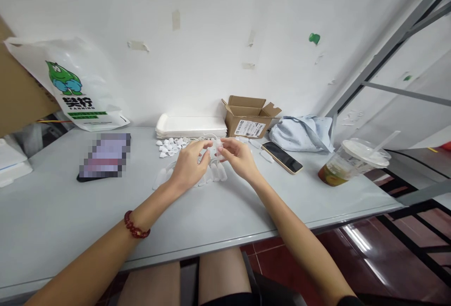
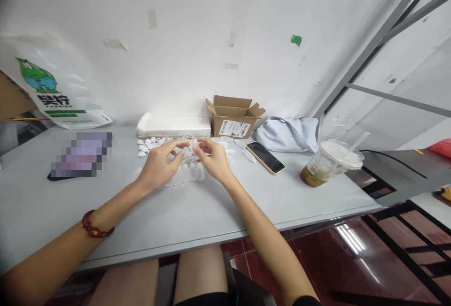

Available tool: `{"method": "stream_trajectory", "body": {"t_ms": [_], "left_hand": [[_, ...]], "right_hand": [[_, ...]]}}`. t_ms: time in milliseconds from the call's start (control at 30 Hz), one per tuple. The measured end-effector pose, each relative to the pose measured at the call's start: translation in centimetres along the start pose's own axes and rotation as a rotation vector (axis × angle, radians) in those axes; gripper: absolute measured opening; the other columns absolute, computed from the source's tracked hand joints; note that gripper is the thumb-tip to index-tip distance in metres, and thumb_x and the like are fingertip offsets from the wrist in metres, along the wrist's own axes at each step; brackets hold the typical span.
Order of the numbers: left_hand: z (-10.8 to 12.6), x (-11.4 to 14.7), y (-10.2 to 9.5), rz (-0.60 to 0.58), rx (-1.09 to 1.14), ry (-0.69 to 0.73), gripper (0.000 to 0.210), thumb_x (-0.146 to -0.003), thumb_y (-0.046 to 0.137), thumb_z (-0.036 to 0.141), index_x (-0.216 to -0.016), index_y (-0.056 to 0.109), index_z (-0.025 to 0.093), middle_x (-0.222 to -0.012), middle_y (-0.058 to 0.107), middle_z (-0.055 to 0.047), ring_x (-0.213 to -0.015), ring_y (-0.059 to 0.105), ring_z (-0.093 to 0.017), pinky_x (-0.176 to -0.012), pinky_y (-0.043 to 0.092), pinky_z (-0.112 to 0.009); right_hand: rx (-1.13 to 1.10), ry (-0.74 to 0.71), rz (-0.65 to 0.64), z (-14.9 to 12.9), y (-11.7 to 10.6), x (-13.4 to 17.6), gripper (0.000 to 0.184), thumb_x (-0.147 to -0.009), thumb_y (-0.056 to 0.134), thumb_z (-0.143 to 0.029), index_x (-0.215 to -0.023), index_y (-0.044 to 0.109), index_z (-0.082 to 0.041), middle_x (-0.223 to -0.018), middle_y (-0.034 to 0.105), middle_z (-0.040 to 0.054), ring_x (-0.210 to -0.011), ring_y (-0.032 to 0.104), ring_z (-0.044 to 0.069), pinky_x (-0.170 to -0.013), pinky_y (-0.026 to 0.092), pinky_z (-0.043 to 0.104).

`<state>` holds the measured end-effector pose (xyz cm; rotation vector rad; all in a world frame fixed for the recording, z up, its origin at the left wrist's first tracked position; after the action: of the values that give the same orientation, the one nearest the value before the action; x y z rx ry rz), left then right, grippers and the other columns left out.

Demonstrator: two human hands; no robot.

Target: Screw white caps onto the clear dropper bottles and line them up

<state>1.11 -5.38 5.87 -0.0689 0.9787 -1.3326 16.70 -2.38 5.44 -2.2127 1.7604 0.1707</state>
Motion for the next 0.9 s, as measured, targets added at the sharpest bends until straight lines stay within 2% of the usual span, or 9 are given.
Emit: {"method": "stream_trajectory", "body": {"t_ms": [133,233,333,500,667,900], "left_hand": [[0.1,0.0,0.1,0.016,-0.024,0.106,0.028,-0.084,0.051,0.021,-0.11,0.061,0.019,-0.11,0.066,-0.007,-0.102,0.06,-0.023,-0.08,0.052,-0.036],[0.1,0.0,0.4,-0.002,-0.043,0.242,0.033,-0.083,0.058,0.026,-0.116,0.058,0.019,-0.116,0.063,-0.009,-0.108,0.055,-0.024,-0.087,0.05,-0.04],[-0.1,0.1,0.6,0.009,-0.08,0.308,0.036,-0.083,0.062,0.027,-0.117,0.057,0.019,-0.116,0.061,-0.009,-0.109,0.053,-0.024,-0.092,0.047,-0.042],[-0.5,0.1,0.9,0.006,-0.121,0.33,0.034,-0.084,0.061,0.029,-0.117,0.057,0.02,-0.119,0.058,-0.01,-0.114,0.049,-0.026,-0.094,0.045,-0.046],[-0.8,0.4,1.3,-0.101,-0.199,0.408,0.032,-0.085,0.058,0.023,-0.117,0.057,0.018,-0.121,0.058,-0.011,-0.121,0.042,-0.03,-0.097,0.044,-0.051],[-0.5,0.3,2.3,-0.109,-0.232,0.42,0.034,-0.084,0.057,0.02,-0.118,0.055,0.016,-0.122,0.058,-0.011,-0.124,0.038,-0.032,-0.099,0.041,-0.052]], "right_hand": [[-0.225,0.109,-0.052,-0.4,-0.2,0.0,0.035,-0.07,0.071,-0.04,-0.095,0.061,-0.018,-0.087,0.067,0.0041,-0.081,0.065,0.018,-0.068,0.058,0.034],[-0.337,0.15,-0.114,-0.7,-0.3,0.1,0.032,-0.071,0.071,-0.037,-0.095,0.062,-0.018,-0.086,0.069,0.0043,-0.081,0.067,0.019,-0.072,0.056,0.035],[-0.384,0.183,-0.192,-1.0,-0.5,0.1,0.029,-0.073,0.068,-0.032,-0.097,0.064,-0.017,-0.093,0.069,0.0069,-0.086,0.067,0.02,-0.076,0.054,0.034],[-0.333,0.214,-0.253,-0.9,-0.4,0.2,0.028,-0.077,0.063,-0.031,-0.101,0.065,-0.017,-0.099,0.069,0.0075,-0.089,0.067,0.019,-0.081,0.052,0.034],[-0.195,0.235,-0.184,-0.6,-0.2,0.2,0.019,-0.073,0.063,-0.021,-0.09,0.069,-0.015,-0.086,0.07,0.0052,-0.084,0.065,0.016,-0.081,0.049,0.031],[-0.132,0.319,-0.194,-1.3,-1.0,0.0,0.019,-0.07,0.051,-0.015,-0.08,0.067,-0.013,-0.075,0.067,0.0033,-0.075,0.064,0.014,-0.073,0.049,0.026]]}}
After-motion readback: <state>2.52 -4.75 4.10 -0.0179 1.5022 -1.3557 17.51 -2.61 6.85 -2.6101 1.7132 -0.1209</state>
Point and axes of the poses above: each hand's wrist, its own x-axis away from the middle knuckle, its own y-axis out of the palm, z = x × y, the point moved 1 cm from there along -x, towards the middle knuckle
